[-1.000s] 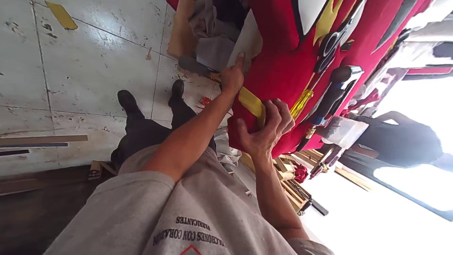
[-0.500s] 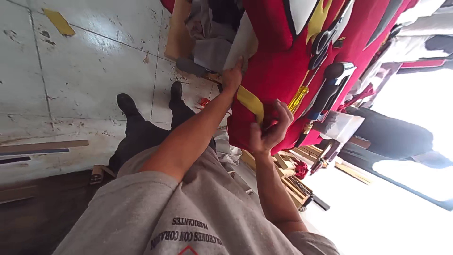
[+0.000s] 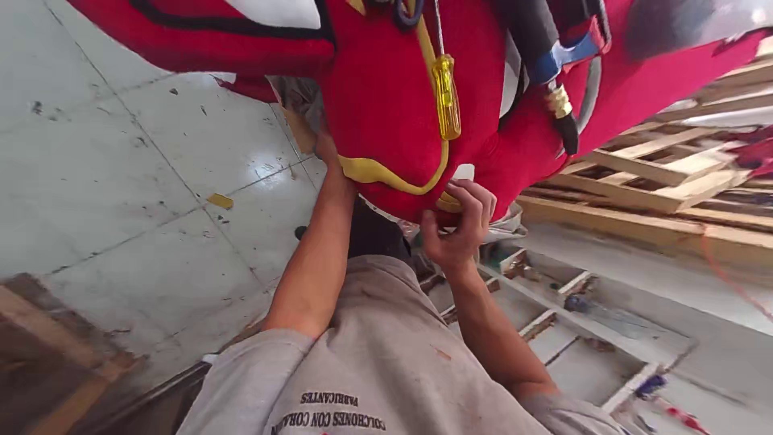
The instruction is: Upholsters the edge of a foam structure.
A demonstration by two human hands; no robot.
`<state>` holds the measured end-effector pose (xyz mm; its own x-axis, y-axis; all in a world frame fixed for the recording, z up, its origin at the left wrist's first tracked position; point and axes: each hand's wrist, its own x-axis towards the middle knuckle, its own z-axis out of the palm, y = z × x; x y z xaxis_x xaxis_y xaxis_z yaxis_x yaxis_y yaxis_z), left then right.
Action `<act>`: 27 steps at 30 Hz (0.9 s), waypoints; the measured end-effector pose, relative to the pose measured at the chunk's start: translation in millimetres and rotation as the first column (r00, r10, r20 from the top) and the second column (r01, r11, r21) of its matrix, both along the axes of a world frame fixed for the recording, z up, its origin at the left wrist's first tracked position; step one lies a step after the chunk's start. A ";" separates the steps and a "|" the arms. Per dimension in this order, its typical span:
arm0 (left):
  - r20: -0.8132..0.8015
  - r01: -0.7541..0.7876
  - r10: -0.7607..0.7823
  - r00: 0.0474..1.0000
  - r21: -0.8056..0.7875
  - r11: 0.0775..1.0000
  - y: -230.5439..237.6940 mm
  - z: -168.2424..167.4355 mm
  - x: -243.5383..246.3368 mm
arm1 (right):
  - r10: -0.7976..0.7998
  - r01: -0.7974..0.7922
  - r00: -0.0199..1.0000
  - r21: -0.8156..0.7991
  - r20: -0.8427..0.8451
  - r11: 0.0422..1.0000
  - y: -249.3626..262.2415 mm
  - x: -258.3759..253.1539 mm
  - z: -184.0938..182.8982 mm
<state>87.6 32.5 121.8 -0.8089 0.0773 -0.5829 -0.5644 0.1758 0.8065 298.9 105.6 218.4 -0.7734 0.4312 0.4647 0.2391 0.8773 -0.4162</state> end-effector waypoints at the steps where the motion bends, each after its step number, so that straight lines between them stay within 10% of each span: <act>1: -0.007 0.018 -0.018 1.000 0.008 1.000 -2.6 6.4 1.2 | 0.008 -0.008 0.999 0.006 0.036 1.000 -2.0 -4.5 0.7; 10: 0.004 -0.088 0.088 0.996 0.071 0.994 2.7 6.7 1.7 | 0.104 -0.113 0.977 0.038 0.184 0.993 -5.9 -25.8 5.7; 16: 0.011 0.205 -0.205 0.979 -0.043 0.978 7.7 -17.4 -8.6 | 0.182 -0.194 0.945 0.017 0.270 0.981 2.8 -21.6 15.2; 23: 0.128 -0.196 0.170 0.977 0.228 0.954 17.5 -13.2 -2.7 | 0.277 -0.318 0.895 0.064 0.348 0.946 43.3 -46.2 22.4; 27: 0.290 -0.057 -0.016 0.957 0.243 0.968 22.4 -20.4 -14.8 | 0.277 -0.346 0.868 0.103 0.413 0.932 42.8 -47.2 15.9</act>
<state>72.8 54.9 101.3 -0.6122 0.2335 -0.7555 -0.7800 -0.0215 0.6254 251.7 148.3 234.3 -0.9862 0.0803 0.1451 0.0523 0.9809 -0.1875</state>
